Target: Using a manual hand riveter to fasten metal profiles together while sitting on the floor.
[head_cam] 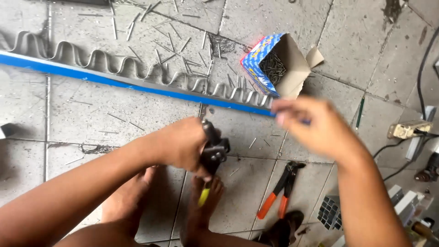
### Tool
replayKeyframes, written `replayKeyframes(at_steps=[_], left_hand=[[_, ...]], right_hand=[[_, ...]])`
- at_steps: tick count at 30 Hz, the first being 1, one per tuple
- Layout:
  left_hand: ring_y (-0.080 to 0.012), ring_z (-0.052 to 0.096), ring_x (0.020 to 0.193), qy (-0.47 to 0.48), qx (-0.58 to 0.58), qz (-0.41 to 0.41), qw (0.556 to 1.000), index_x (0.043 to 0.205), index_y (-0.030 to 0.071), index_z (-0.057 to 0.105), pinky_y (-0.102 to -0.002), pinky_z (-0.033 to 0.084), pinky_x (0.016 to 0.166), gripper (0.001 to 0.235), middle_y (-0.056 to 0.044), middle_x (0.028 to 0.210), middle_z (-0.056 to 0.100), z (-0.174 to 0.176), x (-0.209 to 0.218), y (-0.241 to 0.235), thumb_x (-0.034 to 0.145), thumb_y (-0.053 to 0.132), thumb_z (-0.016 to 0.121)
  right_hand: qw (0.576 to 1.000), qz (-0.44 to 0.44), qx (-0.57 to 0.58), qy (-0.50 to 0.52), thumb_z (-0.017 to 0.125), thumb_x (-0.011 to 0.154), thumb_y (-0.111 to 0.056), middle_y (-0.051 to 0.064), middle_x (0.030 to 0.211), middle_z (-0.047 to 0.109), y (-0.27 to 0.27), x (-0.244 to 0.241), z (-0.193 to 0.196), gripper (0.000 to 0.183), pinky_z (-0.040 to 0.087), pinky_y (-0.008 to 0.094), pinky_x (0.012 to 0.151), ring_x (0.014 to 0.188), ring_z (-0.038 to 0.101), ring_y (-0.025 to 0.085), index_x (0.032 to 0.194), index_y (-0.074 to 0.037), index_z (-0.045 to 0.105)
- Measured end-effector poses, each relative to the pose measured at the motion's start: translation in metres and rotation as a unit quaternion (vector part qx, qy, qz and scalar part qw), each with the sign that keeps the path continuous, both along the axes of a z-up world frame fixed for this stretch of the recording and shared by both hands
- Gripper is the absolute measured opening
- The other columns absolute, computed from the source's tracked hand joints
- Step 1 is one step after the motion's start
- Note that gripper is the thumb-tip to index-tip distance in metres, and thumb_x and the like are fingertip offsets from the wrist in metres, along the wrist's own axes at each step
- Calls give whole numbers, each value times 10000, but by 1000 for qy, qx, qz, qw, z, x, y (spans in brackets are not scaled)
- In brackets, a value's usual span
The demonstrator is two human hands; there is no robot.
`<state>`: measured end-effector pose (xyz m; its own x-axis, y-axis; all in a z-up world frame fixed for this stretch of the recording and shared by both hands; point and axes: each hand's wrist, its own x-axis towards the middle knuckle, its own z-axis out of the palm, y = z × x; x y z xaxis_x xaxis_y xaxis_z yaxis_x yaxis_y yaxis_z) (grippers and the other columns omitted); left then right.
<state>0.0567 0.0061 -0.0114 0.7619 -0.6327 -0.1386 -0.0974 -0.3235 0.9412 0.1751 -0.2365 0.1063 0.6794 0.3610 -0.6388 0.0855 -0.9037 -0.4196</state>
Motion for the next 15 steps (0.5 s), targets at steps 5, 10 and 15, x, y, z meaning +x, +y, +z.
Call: replayKeyframes(at_steps=[5, 10, 15], left_hand=[[-377, 739, 665, 22, 113, -80, 990, 714, 19, 732, -474, 641, 627, 573, -148, 631, 715, 15, -17, 6, 500, 509, 939], [-354, 757, 710, 10, 133, -68, 989, 763, 17, 739, -457, 656, 657, 541, -148, 670, 734, 8, -33, 9, 544, 482, 907], [-303, 746, 701, -19, 179, -99, 979, 729, 38, 740, -393, 656, 678, 531, -99, 658, 720, -2, -35, -1, 576, 527, 881]], right_hand=[[974, 142, -121, -132, 761, 830, -76, 143, 968, 745, -47, 87, -127, 252, 617, 352, 780, 939, 745, 312, 1082, -89, 769], [918, 229, -303, -115, 836, 732, -292, 71, 882, 794, -43, 100, -160, 213, 625, 444, 817, 941, 767, 310, 942, -257, 829], [962, 161, -200, -94, 790, 799, -233, 46, 857, 791, -42, 92, -139, 157, 589, 441, 879, 954, 754, 297, 952, -203, 804]])
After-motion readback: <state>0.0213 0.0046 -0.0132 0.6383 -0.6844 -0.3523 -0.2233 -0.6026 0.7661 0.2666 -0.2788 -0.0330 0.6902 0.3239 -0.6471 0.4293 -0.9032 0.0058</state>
